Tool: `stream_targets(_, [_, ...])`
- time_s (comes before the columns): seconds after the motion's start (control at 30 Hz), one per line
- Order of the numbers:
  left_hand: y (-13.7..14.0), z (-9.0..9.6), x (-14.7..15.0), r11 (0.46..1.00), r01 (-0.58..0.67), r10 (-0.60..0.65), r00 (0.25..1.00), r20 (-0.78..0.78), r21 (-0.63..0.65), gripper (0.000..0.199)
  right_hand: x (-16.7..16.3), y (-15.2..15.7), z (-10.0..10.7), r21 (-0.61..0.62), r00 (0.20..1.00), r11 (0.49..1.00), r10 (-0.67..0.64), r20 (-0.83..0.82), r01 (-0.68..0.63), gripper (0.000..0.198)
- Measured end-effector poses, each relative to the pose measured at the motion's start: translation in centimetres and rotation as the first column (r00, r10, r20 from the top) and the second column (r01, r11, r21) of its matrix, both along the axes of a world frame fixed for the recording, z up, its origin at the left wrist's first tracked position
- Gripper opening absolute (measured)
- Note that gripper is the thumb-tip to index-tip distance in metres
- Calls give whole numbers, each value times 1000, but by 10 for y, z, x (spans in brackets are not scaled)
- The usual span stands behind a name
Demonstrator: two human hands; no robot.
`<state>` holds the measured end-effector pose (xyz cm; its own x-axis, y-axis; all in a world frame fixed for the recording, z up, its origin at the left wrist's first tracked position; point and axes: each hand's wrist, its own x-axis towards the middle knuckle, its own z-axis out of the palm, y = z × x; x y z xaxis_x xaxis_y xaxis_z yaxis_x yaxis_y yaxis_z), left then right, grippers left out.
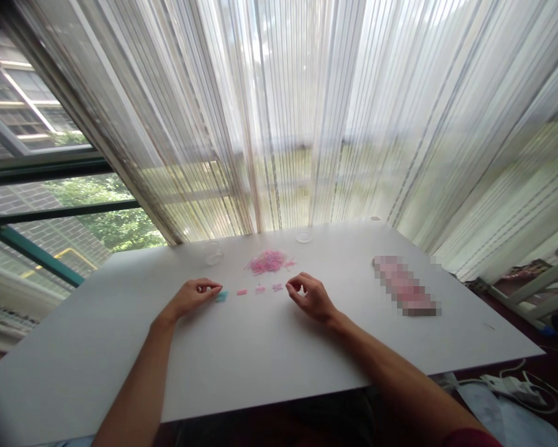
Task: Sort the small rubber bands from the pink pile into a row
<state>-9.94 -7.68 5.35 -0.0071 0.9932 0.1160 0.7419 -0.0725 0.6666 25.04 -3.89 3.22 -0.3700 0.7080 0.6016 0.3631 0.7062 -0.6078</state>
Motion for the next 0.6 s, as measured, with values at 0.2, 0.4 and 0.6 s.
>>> stream_targets(0.2, [-2,4,1,998,16,-15,1000,14,-56,39,0,0,0,-27,1000,1000,8,-4,-8,16])
stream_targets(0.4, [-4,6,-1,998,39,-38,999,28,-54,39,0,0,-1,-37,1000,999,6,-6,-7,16])
stream_targets(0.6, [-6,8,-2,997,29,-26,999,43,-66,43,0,0,0,-44,1000,999,12,-4,-12,16])
